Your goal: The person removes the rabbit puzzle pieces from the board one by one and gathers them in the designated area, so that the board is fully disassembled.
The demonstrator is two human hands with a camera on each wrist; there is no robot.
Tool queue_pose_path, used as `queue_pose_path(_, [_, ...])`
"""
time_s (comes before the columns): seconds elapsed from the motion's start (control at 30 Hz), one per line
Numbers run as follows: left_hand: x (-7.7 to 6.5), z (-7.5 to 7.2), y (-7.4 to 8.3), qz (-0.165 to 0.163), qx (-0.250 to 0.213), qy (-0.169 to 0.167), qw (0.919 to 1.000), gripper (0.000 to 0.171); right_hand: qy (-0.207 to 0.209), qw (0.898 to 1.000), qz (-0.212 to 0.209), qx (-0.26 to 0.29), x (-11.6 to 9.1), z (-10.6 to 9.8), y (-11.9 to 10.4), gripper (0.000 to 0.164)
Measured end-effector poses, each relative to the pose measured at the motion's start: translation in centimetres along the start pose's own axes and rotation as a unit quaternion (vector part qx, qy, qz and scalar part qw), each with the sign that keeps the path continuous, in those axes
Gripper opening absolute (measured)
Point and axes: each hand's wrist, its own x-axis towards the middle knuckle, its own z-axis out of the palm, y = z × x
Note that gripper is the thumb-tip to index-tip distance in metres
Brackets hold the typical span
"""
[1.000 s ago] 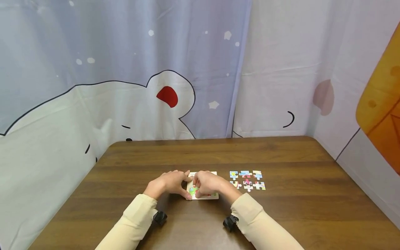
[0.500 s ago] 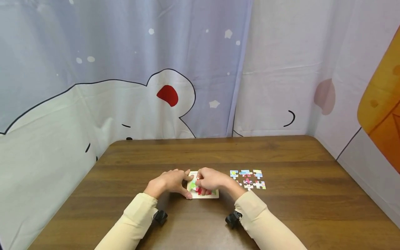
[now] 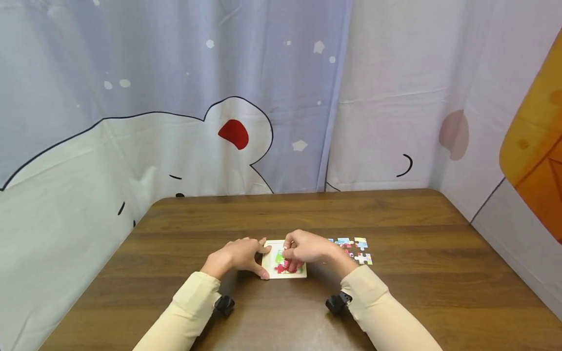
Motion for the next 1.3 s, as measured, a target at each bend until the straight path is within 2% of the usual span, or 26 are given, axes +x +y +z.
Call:
queue_pose_path(0.17, [-0.1, 0.0, 0.1, 0.004, -0.003, -0.004, 1.0, 0.083, 0.029, 0.998, -0.013, -0.055, -3.2, -2.5, 0.8, 0.007])
queue_pose_path(0.33, [-0.1, -0.2, 0.0, -0.002, -0.007, -0.001, 1.0, 0.083, 0.05, 0.997, 0.013, -0.058, -6.0, -3.9, 2.0, 0.008])
queue_pose_path(0.47, [0.0, -0.2, -0.2, -0.003, -0.009, -0.003, 1.0, 0.083, 0.067, 0.995, 0.038, -0.057, -7.2, -4.0, 2.5, 0.011])
queue_pose_path(0.6, [0.0, -0.2, -0.2, -0.002, -0.012, -0.004, 0.9999, 0.083, 0.08, 0.993, 0.051, -0.068, -7.5, -3.6, 2.8, 0.012])
queue_pose_path(0.87, [0.0, -0.1, 0.0, 0.001, -0.01, -0.003, 0.9999, 0.083, 0.096, 0.988, 0.052, -0.113, -7.6, -2.7, 3.2, 0.014])
queue_pose_path(1.3, [0.0, -0.1, 0.0, -0.005, -0.008, -0.004, 0.9999, 0.083, 0.11, 0.983, 0.059, -0.134, -7.2, -2.3, 3.5, 0.016])
